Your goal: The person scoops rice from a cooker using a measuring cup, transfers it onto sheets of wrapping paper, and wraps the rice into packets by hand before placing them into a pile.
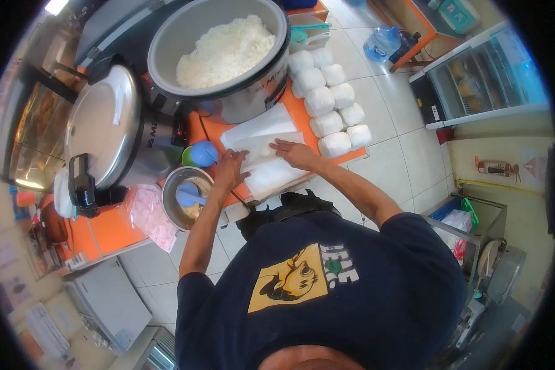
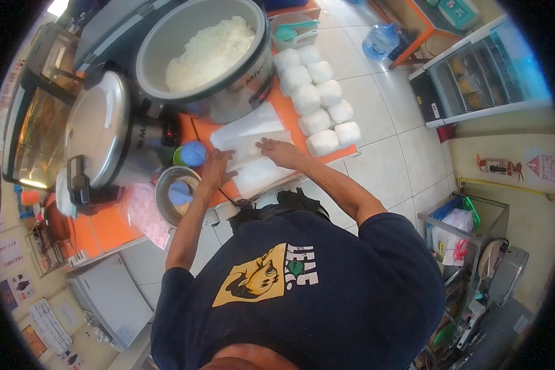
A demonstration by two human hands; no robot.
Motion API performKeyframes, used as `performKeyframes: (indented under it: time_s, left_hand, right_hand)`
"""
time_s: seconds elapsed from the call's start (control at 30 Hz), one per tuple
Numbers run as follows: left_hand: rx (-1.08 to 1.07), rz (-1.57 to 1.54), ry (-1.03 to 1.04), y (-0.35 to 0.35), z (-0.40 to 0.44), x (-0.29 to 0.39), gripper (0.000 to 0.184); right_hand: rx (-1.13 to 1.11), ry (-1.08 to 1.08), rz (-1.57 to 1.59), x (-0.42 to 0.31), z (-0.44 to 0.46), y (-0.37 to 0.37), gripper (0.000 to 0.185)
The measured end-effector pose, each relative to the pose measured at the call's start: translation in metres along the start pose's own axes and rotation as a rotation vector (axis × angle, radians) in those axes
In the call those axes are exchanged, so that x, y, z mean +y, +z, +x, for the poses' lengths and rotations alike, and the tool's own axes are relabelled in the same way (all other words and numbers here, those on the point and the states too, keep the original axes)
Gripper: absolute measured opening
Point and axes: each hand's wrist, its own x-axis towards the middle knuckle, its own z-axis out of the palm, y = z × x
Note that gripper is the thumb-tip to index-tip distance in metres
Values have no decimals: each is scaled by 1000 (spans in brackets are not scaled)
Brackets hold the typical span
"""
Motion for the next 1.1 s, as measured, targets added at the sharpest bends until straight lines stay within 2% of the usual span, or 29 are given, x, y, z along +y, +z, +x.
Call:
performKeyframes:
  time_s: [0.07,0.17,0.2,0.27,0.33,0.4,0.5,0.6,0.67,0.7,0.8,0.83,0.9,0.93,1.03,1.1]
  left_hand:
    - [19,81,63,28,-10,-22,44]
    - [53,51,90,30,-19,-31,33]
    - [54,50,86,27,-21,-32,33]
    - [107,45,36,22,-25,-36,22]
    - [136,132,-16,14,-28,-37,24]
    - [165,217,-61,4,-24,-31,28]
    - [196,38,-40,-15,-11,7,34]
    - [135,87,141,-1,-11,23,34]
    - [-155,270,145,40,-16,-1,30]
    - [-154,273,153,40,-15,-7,30]
    - [-287,291,-127,24,-9,-9,30]
    - [-290,289,-119,5,-6,4,30]
    - [-12,180,-53,-20,1,29,27]
    - [-11,178,-53,-17,5,38,27]
    - [-59,114,163,-4,23,47,27]
    - [-120,201,328,32,37,34,31]
  right_hand:
    - [-10,-32,-6,1,2,-1,24]
    - [-6,-79,-69,4,-1,7,24]
    - [-2,-81,-66,4,-1,8,23]
    - [2,-88,-65,5,-1,8,23]
    - [-98,-95,-94,5,-1,2,26]
    - [-85,-94,-85,2,0,-1,26]
    - [-64,-83,-63,-3,-1,0,26]
    - [-60,-85,-90,-6,-3,3,23]
    - [-54,-84,-132,-5,-1,1,21]
    - [-57,-92,-115,-4,-3,0,22]
    - [-14,-74,-103,-7,-10,-1,22]
    - [26,-69,-110,-9,-11,-1,21]
    - [20,-38,-51,-12,-12,0,20]
    - [10,-12,14,-14,-14,3,20]
    - [15,-27,-52,-15,-14,8,19]
    - [49,-28,-62,-13,-15,18,19]
